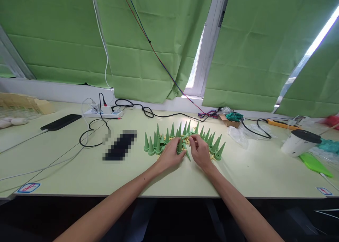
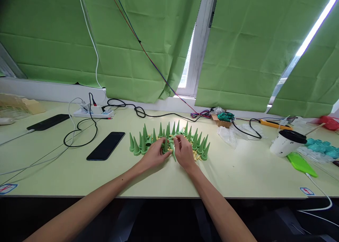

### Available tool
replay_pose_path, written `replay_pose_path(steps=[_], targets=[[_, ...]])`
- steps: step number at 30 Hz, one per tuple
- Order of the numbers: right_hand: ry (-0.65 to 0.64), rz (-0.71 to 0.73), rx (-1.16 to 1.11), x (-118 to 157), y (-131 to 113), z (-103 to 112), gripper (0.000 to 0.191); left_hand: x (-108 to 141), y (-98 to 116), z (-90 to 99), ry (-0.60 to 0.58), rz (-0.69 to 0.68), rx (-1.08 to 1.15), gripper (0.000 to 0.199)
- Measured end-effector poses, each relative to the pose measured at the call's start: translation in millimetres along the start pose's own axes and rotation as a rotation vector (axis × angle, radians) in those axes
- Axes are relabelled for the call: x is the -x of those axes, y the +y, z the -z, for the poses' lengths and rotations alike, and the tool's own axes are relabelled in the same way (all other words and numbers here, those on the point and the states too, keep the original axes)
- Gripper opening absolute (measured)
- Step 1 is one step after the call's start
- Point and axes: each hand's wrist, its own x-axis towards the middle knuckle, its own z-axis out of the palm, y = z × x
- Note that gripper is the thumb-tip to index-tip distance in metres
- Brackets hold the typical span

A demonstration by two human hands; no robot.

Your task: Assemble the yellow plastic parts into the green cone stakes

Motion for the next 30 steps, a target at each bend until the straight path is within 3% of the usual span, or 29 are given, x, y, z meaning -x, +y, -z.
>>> replay_pose_path(steps=[14,30], targets=[[-0.002,-0.001,0.052,-0.9,0.7,0.2,0.018,-2.2,-5.5,-0.1,-0.051,-0.051,0.004,0.011],[0.003,-0.009,0.036,-2.1,-1.5,2.1,0.019,-2.6,0.8,2.4,0.022,-0.068,-0.019,0.021]])
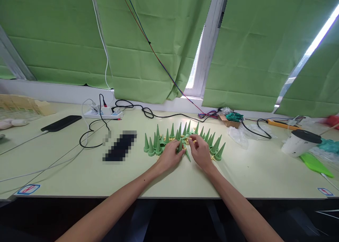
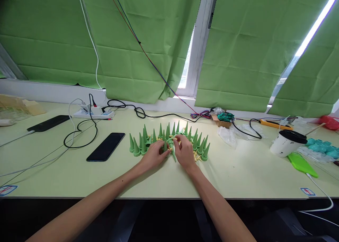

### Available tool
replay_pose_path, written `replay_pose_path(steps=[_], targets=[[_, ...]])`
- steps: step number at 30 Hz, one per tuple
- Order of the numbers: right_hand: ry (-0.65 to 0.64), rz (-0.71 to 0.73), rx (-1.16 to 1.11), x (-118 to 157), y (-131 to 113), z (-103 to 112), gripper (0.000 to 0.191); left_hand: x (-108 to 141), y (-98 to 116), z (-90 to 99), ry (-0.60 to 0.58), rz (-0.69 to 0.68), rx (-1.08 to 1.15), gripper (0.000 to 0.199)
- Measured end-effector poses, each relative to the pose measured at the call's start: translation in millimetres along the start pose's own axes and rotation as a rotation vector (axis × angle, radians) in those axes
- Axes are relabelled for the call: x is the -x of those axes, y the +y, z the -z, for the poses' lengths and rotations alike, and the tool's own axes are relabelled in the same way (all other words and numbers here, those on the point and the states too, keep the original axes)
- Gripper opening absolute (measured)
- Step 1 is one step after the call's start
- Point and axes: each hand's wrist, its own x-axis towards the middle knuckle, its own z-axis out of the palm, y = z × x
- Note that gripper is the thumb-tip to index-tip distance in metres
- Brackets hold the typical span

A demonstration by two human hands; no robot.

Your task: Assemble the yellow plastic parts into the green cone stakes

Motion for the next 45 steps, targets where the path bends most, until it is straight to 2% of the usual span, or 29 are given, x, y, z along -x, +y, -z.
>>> replay_pose_path(steps=[11,24,37,45], targets=[[-0.005,0.012,-0.030,-1.2,-0.5,0.7,0.019,-2.4,2.4,2.4,0.165,-0.001,0.048,0.022],[-0.015,0.023,-0.032,-1.4,-2.3,1.5,0.024,-2.3,8.4,4.6,0.182,0.002,0.154,0.019],[-0.014,0.038,-0.038,-1.3,-3.1,1.3,0.023,-2.1,6.8,4.1,0.176,0.004,0.157,0.018],[-0.058,0.071,-0.066,-1.3,-4.0,0.6,0.021,-1.5,8.1,4.7,0.170,0.010,0.171,0.018]])
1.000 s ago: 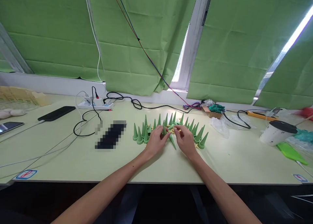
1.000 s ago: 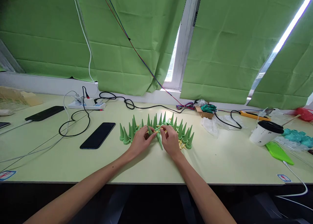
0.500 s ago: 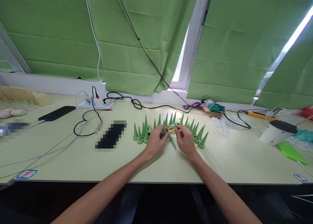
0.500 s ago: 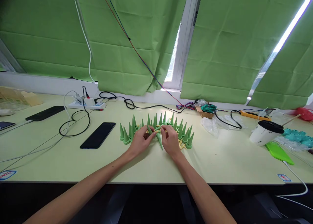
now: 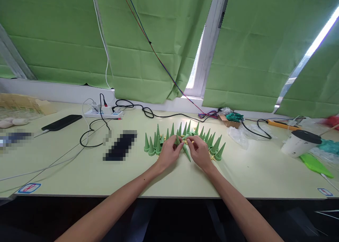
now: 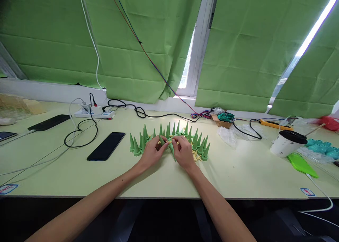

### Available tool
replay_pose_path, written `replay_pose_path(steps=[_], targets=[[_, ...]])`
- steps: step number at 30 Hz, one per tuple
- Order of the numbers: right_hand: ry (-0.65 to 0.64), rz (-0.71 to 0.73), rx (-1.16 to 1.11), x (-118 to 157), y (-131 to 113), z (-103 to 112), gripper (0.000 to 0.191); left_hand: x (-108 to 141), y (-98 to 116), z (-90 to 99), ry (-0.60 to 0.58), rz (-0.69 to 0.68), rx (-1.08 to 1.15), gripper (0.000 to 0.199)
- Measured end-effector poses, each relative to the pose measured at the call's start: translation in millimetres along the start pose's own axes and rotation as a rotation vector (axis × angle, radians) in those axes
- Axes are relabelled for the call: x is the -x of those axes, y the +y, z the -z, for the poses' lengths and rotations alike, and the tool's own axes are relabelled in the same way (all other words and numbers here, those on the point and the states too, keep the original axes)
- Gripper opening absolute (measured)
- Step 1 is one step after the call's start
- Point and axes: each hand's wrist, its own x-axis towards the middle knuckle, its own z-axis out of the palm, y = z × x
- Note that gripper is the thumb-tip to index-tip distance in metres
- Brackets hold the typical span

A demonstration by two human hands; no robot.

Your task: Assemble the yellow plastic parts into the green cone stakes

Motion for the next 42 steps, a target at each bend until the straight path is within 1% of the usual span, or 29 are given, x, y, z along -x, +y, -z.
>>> replay_pose_path(steps=[5,10,16,29,42], targets=[[-0.034,0.010,-0.010,1.1,-1.7,0.9,0.020,0.3,-0.8,0.1,-0.002,0.009,-0.011,0.017],[-0.057,0.018,-0.022,1.0,-1.5,0.8,0.021,-0.2,-2.8,-0.7,-0.010,-0.012,-0.007,0.017],[-0.061,0.041,-0.032,0.9,-1.5,0.8,0.022,0.5,-3.7,-1.8,-0.016,-0.015,0.002,0.017],[-0.084,-0.028,-0.063,3.2,4.3,-1.2,0.021,0.6,-1.2,-1.8,-0.023,-0.013,0.019,0.017],[-0.091,-0.026,-0.061,2.4,4.7,-1.1,0.021,0.6,-1.4,-1.3,-0.040,0.000,0.012,0.019]])
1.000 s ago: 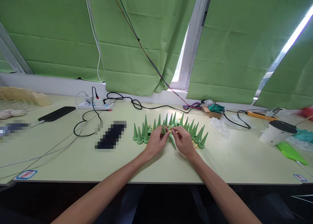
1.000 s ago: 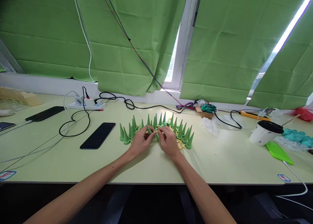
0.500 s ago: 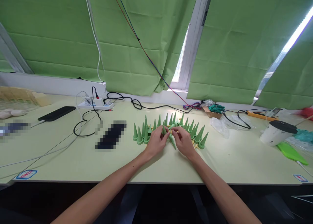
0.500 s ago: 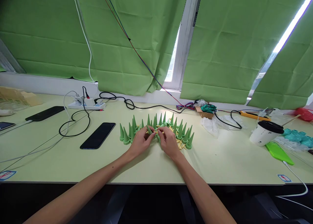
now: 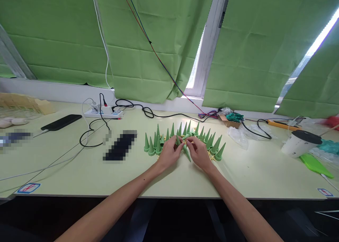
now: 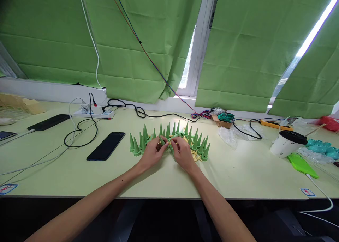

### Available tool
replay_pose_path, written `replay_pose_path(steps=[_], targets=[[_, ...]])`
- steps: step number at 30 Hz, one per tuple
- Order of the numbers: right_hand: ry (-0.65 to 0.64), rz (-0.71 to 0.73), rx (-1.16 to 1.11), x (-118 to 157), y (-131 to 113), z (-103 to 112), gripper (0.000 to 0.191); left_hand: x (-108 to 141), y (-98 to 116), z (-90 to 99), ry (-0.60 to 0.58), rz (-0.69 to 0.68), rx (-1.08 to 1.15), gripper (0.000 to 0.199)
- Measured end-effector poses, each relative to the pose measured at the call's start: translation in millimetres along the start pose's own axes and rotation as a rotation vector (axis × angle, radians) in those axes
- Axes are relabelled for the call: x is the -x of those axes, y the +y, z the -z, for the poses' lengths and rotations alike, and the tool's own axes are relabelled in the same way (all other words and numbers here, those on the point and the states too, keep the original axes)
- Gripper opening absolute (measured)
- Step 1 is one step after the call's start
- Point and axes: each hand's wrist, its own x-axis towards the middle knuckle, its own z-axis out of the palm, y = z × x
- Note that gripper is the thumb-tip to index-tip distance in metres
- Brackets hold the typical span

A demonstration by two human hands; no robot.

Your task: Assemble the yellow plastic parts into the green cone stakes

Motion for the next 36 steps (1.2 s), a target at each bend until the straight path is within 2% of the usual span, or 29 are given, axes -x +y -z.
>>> replay_pose_path(steps=[17,36], targets=[[-0.001,-0.016,0.011,-0.6,-1.1,1.1,0.023,0.8,0.1,-1.4,-0.007,-0.004,0.018,0.020],[0.034,-0.038,0.152,-2.5,5.3,-2.9,0.045,1.1,-1.1,-2.8,-0.057,-0.030,-0.001,0.017]])
